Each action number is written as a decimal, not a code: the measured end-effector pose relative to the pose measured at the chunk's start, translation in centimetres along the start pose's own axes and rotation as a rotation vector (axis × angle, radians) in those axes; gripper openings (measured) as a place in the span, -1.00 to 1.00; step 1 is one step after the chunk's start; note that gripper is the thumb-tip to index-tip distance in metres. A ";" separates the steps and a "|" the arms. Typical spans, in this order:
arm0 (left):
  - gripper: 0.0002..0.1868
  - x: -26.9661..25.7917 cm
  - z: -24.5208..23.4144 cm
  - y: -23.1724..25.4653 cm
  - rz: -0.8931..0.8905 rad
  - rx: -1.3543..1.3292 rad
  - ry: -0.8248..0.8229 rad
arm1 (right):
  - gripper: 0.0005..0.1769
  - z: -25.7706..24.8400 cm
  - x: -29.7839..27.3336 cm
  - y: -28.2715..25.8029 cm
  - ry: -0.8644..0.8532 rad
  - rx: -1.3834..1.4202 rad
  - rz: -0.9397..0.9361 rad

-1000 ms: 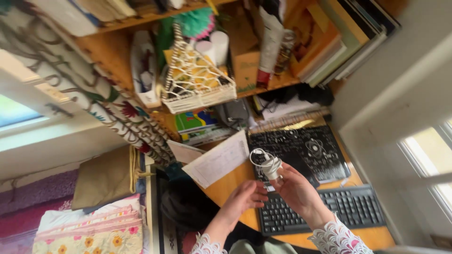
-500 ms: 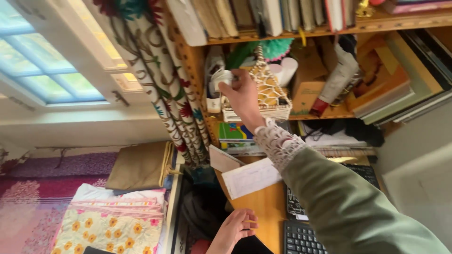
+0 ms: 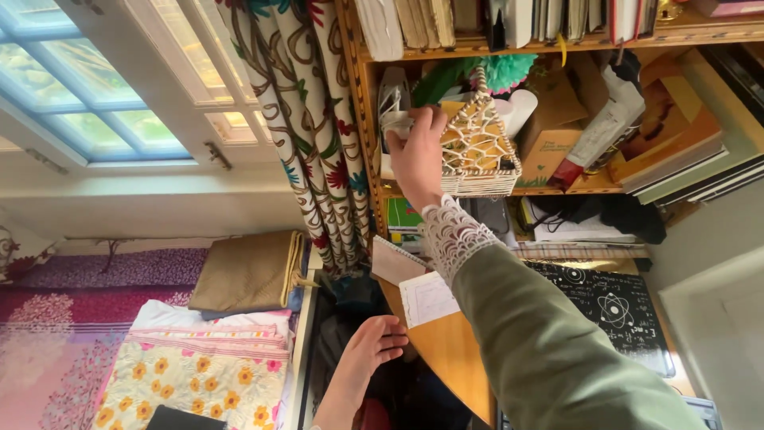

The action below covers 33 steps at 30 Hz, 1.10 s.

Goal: The person tidies a cluttered desk by stacking papers, arranging books, and organizing cables. They handle a notebook, a book, a laptop, a power adapter, a computer mouse, and a face mask, placing them in more orderly positions.

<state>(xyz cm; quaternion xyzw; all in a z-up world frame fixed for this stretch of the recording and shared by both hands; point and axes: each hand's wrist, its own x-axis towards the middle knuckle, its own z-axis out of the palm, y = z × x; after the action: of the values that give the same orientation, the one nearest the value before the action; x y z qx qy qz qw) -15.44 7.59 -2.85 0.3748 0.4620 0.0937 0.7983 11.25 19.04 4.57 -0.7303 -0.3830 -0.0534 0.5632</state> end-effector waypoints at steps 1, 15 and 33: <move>-0.56 -0.1 -0.3 0.0 -0.002 0.000 -0.004 | -0.61 0.4 0.4 0.5 0.018 -0.023 0.007; -0.55 0.7 -3.4 -2.1 -0.027 -0.064 0.034 | -0.50 2.9 4.7 1.5 -0.206 -0.470 0.112; -0.57 8.8 8.7 -9.9 -0.124 0.459 -0.343 | -0.73 -28.9 -33.0 15.7 -0.248 -0.165 0.689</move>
<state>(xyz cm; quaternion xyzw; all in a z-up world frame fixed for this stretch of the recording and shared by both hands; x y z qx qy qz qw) -5.49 0.55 -12.95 0.5271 0.3512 -0.1268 0.7634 8.10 -23.54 -14.07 -0.8601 -0.1746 0.1972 0.4368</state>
